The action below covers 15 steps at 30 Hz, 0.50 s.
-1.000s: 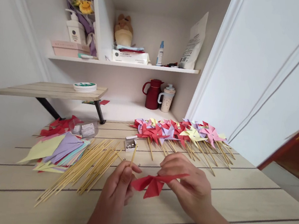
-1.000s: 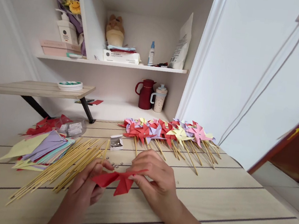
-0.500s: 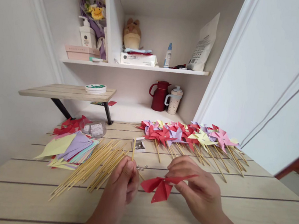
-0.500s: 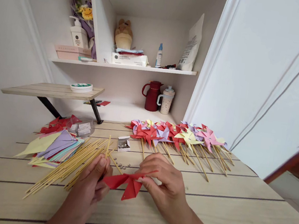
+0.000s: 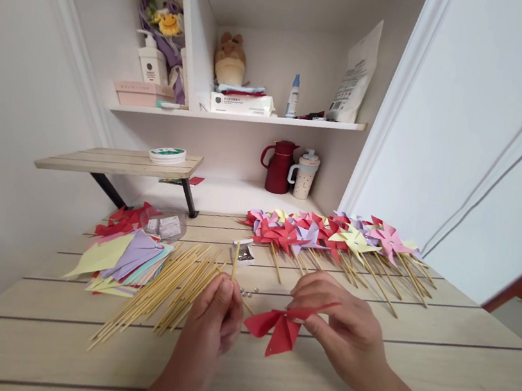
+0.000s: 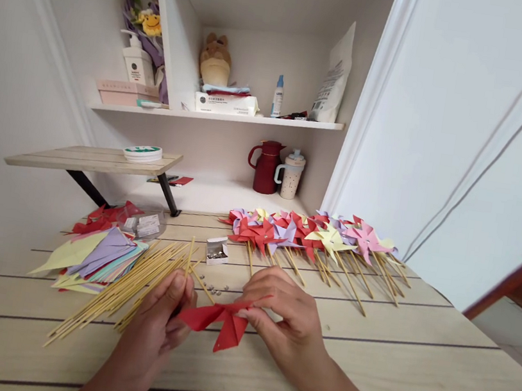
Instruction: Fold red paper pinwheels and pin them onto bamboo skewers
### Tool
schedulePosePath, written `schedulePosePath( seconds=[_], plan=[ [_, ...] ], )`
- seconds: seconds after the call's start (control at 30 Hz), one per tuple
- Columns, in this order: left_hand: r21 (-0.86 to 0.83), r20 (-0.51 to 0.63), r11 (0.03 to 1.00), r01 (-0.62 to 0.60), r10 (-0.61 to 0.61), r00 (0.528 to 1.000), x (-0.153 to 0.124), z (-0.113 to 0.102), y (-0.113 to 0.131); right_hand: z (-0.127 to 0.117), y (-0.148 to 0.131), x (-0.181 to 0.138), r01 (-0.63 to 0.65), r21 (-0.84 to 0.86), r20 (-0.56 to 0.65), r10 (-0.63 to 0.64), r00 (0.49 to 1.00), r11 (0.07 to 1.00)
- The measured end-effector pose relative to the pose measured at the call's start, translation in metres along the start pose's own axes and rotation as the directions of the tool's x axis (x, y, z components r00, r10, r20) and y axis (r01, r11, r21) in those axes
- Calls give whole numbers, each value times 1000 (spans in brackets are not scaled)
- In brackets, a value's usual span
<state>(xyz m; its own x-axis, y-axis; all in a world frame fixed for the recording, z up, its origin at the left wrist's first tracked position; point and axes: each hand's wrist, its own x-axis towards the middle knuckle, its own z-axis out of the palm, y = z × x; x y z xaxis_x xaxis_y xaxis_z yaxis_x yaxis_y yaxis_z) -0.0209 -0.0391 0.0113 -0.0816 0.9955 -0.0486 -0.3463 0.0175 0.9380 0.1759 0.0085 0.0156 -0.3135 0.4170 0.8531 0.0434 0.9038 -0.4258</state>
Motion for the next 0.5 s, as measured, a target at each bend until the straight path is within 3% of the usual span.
schedulePosePath(
  seconds=[0.1, 0.2, 0.27, 0.33, 0.4, 0.5],
  plan=[
    [42, 13, 999, -20, 19, 1000, 2, -2, -2, 1, -1, 2, 13, -3, -8, -13, 1000, 1000],
    [221, 22, 969, -113, 111, 994, 5, -6, -5, 1, -2, 3, 10, -16, -27, -10, 1000, 1000],
    [427, 79, 868, -253, 243, 967, 7, -9, -8, 2, -1, 3, 5, -25, -37, -6, 999, 1000],
    [589, 189, 696, -411, 376, 907, 8, -12, -12, 2, 0, 2, 11, -23, -46, -12, 999, 1000],
    [649, 264, 562, -512, 464, 845, 8, -14, -16, 1, 1, 2, 17, -12, -56, -17, 998, 1000],
    [669, 256, 485, -563, 561, 787, 5, -15, -19, 1, 1, 1, 16, 2, -57, -16, 998, 1000]
  ],
)
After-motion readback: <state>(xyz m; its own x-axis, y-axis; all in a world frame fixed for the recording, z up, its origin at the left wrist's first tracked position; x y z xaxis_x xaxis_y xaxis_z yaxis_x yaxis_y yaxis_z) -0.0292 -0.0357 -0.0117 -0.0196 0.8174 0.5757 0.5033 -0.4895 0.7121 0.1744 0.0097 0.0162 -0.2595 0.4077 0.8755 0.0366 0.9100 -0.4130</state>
